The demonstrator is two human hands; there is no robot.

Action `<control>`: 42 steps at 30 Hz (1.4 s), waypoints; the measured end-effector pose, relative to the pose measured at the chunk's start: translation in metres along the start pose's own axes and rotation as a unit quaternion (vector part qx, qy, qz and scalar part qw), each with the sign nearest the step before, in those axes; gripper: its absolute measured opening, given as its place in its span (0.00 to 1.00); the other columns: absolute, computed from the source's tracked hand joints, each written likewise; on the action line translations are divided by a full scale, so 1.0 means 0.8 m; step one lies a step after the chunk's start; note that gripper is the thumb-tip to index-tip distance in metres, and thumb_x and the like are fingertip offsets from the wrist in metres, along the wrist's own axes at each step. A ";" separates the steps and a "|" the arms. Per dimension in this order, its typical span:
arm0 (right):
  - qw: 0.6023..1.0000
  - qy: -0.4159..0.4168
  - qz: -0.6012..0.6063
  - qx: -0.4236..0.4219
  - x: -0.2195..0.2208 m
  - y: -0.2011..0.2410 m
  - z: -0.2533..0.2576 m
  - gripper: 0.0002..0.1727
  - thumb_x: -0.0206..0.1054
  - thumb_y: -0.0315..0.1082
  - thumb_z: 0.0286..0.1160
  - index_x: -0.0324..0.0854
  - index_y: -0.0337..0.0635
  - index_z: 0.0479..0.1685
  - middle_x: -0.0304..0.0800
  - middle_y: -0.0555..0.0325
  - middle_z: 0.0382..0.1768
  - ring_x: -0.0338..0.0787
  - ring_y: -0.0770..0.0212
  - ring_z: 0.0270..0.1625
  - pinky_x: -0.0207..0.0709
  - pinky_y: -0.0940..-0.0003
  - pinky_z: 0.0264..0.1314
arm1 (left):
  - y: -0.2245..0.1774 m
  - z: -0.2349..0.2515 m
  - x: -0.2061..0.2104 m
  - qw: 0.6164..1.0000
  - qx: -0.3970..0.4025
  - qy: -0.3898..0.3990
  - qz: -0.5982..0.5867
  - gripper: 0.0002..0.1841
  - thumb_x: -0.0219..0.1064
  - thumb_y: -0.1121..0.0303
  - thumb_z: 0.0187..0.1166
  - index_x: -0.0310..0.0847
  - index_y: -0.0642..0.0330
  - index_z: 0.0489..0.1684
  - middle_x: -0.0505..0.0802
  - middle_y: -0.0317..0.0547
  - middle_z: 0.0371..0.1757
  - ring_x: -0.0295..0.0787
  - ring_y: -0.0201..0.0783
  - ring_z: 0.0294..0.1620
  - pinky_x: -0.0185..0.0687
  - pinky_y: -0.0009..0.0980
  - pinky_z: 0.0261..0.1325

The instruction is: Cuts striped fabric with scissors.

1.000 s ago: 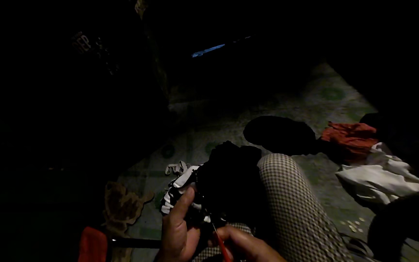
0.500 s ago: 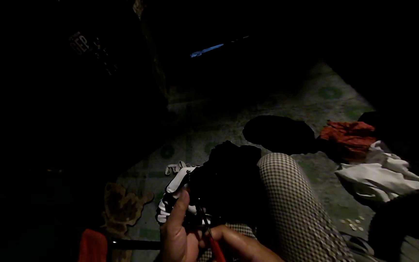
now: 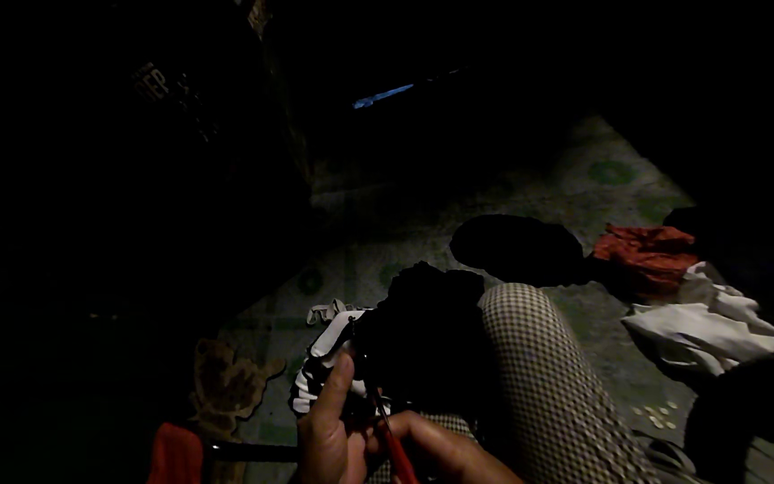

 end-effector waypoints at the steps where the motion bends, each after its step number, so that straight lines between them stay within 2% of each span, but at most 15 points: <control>1: 1.000 -0.006 0.002 -0.001 0.001 0.000 0.000 0.21 0.67 0.36 0.83 0.75 0.34 0.69 0.88 0.51 0.47 0.88 0.63 0.42 0.85 0.66 0.44 | 0.000 0.000 -0.001 1.000 -0.002 -0.004 -0.002 0.14 0.57 0.63 0.89 0.89 0.59 0.48 0.95 0.45 0.33 0.94 0.34 0.30 0.93 0.30 0.36; 3: 1.000 -0.019 -0.001 -0.004 0.002 0.001 0.000 0.20 0.67 0.35 0.82 0.77 0.34 0.67 0.88 0.52 0.46 0.87 0.64 0.40 0.84 0.67 0.42 | 0.000 0.000 -0.002 1.000 0.001 -0.012 -0.009 0.13 0.57 0.65 0.89 0.88 0.61 0.50 0.96 0.47 0.33 0.95 0.35 0.30 0.93 0.32 0.37; 7: 1.000 -0.022 0.000 -0.008 0.004 0.004 0.000 0.20 0.68 0.36 0.82 0.77 0.33 0.66 0.88 0.53 0.46 0.87 0.66 0.41 0.83 0.68 0.43 | -0.001 -0.003 -0.001 1.000 -0.004 -0.021 0.000 0.14 0.55 0.65 0.90 0.88 0.60 0.49 0.96 0.45 0.31 0.94 0.33 0.29 0.93 0.30 0.35; 9: 1.000 -0.019 0.001 -0.011 0.004 0.007 0.000 0.21 0.67 0.35 0.83 0.75 0.32 0.68 0.88 0.51 0.49 0.88 0.64 0.43 0.85 0.66 0.45 | -0.002 -0.005 -0.002 1.000 -0.002 -0.023 0.015 0.13 0.56 0.66 0.89 0.87 0.60 0.51 0.96 0.45 0.33 0.94 0.34 0.29 0.93 0.31 0.35; 13: 1.000 -0.021 -0.016 0.003 0.003 0.011 0.003 0.21 0.67 0.36 0.83 0.74 0.34 0.68 0.89 0.50 0.49 0.90 0.62 0.44 0.87 0.63 0.46 | -0.004 -0.005 0.000 1.000 0.006 -0.001 0.010 0.13 0.56 0.67 0.89 0.88 0.62 0.54 0.96 0.45 0.39 0.95 0.33 0.34 0.93 0.30 0.39; 17: 1.000 -0.023 -0.014 0.006 0.003 0.014 0.003 0.21 0.66 0.36 0.84 0.74 0.33 0.69 0.88 0.50 0.49 0.90 0.61 0.45 0.87 0.62 0.48 | -0.002 -0.003 0.000 1.000 0.002 0.028 0.012 0.14 0.57 0.65 0.89 0.89 0.62 0.49 0.95 0.46 0.32 0.91 0.31 0.27 0.89 0.27 0.33; 22: 0.999 -0.029 -0.010 0.005 0.002 0.016 0.003 0.21 0.66 0.36 0.84 0.74 0.34 0.69 0.88 0.51 0.47 0.90 0.61 0.43 0.87 0.62 0.45 | -0.003 -0.007 0.000 1.000 0.002 0.021 0.019 0.13 0.58 0.66 0.89 0.89 0.62 0.49 0.95 0.47 0.34 0.92 0.32 0.29 0.91 0.29 0.36; 30: 0.998 -0.052 -0.037 0.013 -0.002 0.009 0.001 0.19 0.69 0.36 0.82 0.78 0.35 0.66 0.88 0.54 0.41 0.87 0.65 0.37 0.84 0.68 0.39 | -0.004 -0.001 -0.004 0.999 0.022 0.020 0.042 0.14 0.56 0.68 0.89 0.88 0.64 0.46 0.93 0.45 0.31 0.90 0.31 0.27 0.89 0.27 0.33; 31: 0.998 -0.042 -0.044 0.027 -0.002 0.008 -0.002 0.21 0.68 0.37 0.82 0.77 0.35 0.67 0.88 0.53 0.43 0.88 0.64 0.39 0.85 0.66 0.41 | -0.003 0.000 -0.005 0.999 0.014 0.009 0.045 0.14 0.56 0.68 0.89 0.89 0.63 0.44 0.93 0.44 0.30 0.90 0.31 0.27 0.90 0.27 0.34; 34: 0.993 0.003 -0.099 0.064 -0.005 0.010 -0.016 0.29 0.68 0.42 0.82 0.70 0.36 0.77 0.86 0.46 0.58 0.90 0.58 0.52 0.86 0.59 0.54 | 0.001 0.008 -0.009 1.000 -0.003 -0.013 0.028 0.14 0.55 0.69 0.89 0.89 0.63 0.41 0.92 0.43 0.29 0.90 0.32 0.28 0.91 0.28 0.37; 36: 0.987 -0.047 -0.151 0.039 -0.020 0.023 -0.025 0.31 0.73 0.42 0.78 0.72 0.37 0.77 0.84 0.45 0.61 0.89 0.57 0.53 0.87 0.60 0.51 | 0.001 0.017 -0.009 1.000 -0.002 -0.007 0.010 0.15 0.54 0.71 0.88 0.89 0.64 0.39 0.91 0.42 0.26 0.89 0.31 0.25 0.90 0.27 0.35; 38: 0.963 -0.161 -0.217 -0.026 -0.044 0.042 -0.029 0.31 0.74 0.42 0.76 0.72 0.39 0.76 0.83 0.49 0.62 0.89 0.62 0.54 0.89 0.65 0.52 | -0.002 0.024 -0.002 1.000 0.003 0.030 0.000 0.15 0.53 0.71 0.87 0.89 0.64 0.39 0.90 0.41 0.25 0.87 0.29 0.24 0.88 0.25 0.34; 39: 0.937 -0.222 -0.261 -0.067 -0.059 0.050 -0.028 0.32 0.74 0.43 0.74 0.73 0.41 0.77 0.83 0.51 0.61 0.90 0.64 0.55 0.90 0.66 0.54 | -0.006 0.026 0.003 0.999 0.003 0.042 0.004 0.15 0.53 0.72 0.87 0.89 0.65 0.38 0.89 0.40 0.24 0.87 0.29 0.24 0.88 0.24 0.33; 40: 0.901 -0.280 -0.313 -0.109 -0.073 0.057 -0.023 0.33 0.74 0.45 0.72 0.73 0.47 0.77 0.84 0.55 0.60 0.89 0.66 0.54 0.89 0.67 0.52 | -0.010 0.027 0.010 0.999 0.003 0.050 0.011 0.15 0.54 0.72 0.87 0.88 0.65 0.37 0.88 0.41 0.23 0.86 0.29 0.23 0.87 0.24 0.32; 42: 0.854 -0.331 -0.367 -0.164 -0.091 0.069 0.000 0.37 0.75 0.51 0.68 0.71 0.55 0.81 0.81 0.59 0.64 0.85 0.67 0.59 0.86 0.66 0.56 | -0.020 0.031 0.027 0.996 0.012 0.082 0.036 0.14 0.56 0.72 0.85 0.88 0.65 0.35 0.88 0.42 0.23 0.85 0.29 0.23 0.85 0.23 0.30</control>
Point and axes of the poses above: each hand's wrist, its own z-axis towards the middle knuckle, its own x-axis out of the palm, y = z × x, the point moved 6 cm from there along z, towards the middle knuckle
